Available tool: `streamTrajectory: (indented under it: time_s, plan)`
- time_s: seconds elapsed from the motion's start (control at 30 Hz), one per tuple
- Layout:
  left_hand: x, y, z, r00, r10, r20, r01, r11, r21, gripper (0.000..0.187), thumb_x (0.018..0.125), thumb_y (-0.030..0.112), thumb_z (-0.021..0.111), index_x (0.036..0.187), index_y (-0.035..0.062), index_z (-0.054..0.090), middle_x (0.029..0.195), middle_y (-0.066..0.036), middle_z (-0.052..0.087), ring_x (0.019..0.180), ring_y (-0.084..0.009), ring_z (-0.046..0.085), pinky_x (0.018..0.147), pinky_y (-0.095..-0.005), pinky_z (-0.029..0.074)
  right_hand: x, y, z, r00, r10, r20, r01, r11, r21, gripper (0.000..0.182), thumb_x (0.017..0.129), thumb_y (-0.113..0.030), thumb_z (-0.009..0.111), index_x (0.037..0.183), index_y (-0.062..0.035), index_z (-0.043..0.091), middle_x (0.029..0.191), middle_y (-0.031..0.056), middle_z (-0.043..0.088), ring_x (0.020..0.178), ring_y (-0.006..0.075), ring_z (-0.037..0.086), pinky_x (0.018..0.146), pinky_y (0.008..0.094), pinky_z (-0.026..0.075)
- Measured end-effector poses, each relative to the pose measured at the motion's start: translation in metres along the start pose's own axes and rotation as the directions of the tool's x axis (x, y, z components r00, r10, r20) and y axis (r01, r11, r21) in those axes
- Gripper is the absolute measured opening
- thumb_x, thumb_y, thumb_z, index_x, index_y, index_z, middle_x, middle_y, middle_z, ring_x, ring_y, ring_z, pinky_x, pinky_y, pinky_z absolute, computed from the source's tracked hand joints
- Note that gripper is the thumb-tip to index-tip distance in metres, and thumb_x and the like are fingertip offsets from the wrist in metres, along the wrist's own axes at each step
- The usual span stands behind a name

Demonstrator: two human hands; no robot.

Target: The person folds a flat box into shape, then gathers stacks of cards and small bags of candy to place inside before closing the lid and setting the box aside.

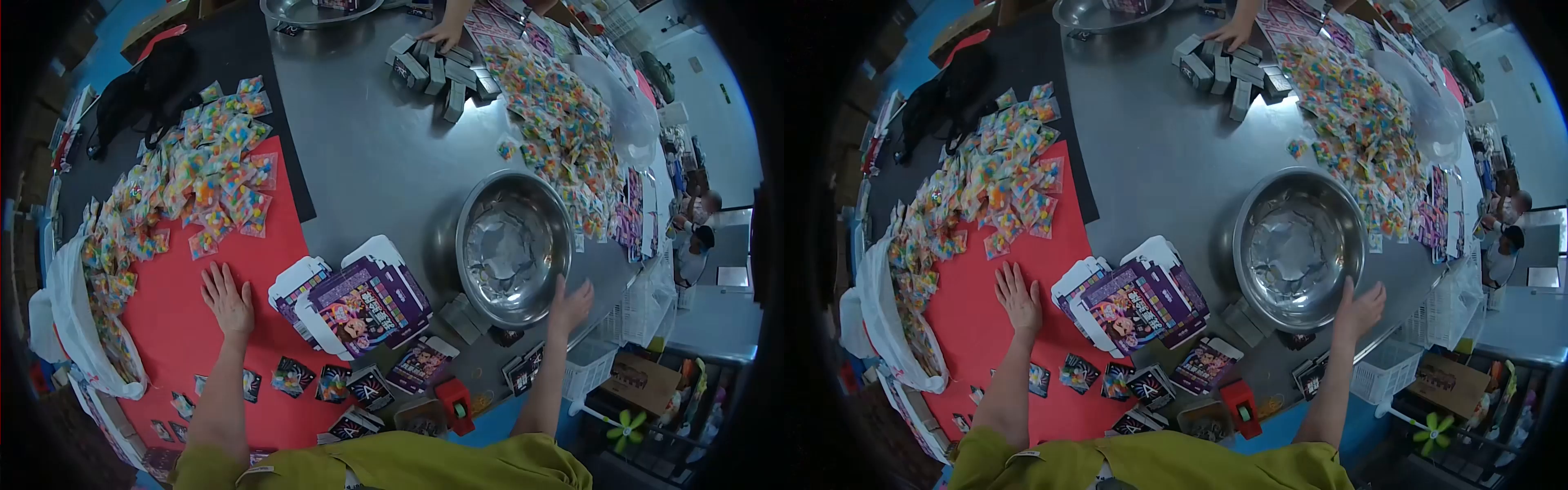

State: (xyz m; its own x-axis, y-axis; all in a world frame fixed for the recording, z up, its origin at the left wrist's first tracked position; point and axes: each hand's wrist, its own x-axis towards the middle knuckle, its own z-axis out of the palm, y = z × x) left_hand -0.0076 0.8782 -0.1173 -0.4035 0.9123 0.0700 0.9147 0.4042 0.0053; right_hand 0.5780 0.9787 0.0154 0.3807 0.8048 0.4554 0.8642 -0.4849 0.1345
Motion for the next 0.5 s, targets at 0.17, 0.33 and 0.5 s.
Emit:
streamTrajectory:
  time_s: [0.17,0.33,0.5]
  plan:
    - [-0.002,0.0,-0.002,1.0,0.007,0.012,-0.007,1.0,0.007,0.058,0.092,0.034,0.046,0.14,0.004,0.031,0.151,-0.014,0.02,0.14,-0.0351,0.013,0.111,-0.0507,0.011,0.098,-0.182,0.007,0.843,-0.463,0.275,0.008,0.521,0.854,0.085,0.075,-0.037,0.072,0.136,0.0046,0.03,0.132,0.0241,0.04,0.12,0.036,0.044,0.099,0.0395,0.038]
    - [-0.003,-0.003,0.0,1.0,0.019,0.006,-0.019,1.0,0.008,0.058,0.092,0.033,0.046,0.14,0.0041,0.031,0.151,-0.014,0.019,0.14,-0.0351,0.012,0.111,-0.05,0.01,0.15,-0.305,0.082,0.846,-0.449,0.287,0.144,0.712,0.687,0.105,0.063,-0.043,0.077,0.143,-0.0061,0.019,0.147,0.0233,0.016,0.128,0.0454,0.031,0.103,0.0471,0.033]
    - [-0.003,-0.001,-0.003,0.999,-0.01,0.048,0.011,1.0,-0.008,0.059,0.09,0.032,0.047,0.14,0.0043,0.031,0.151,-0.014,0.019,0.14,-0.0353,0.012,0.112,-0.0493,0.009,0.197,-0.352,0.102,0.809,-0.406,0.425,0.163,0.849,0.502,0.112,0.059,-0.043,0.077,0.146,-0.016,0.012,0.152,0.0117,0.012,0.132,0.0458,0.023,0.102,0.0593,0.027]
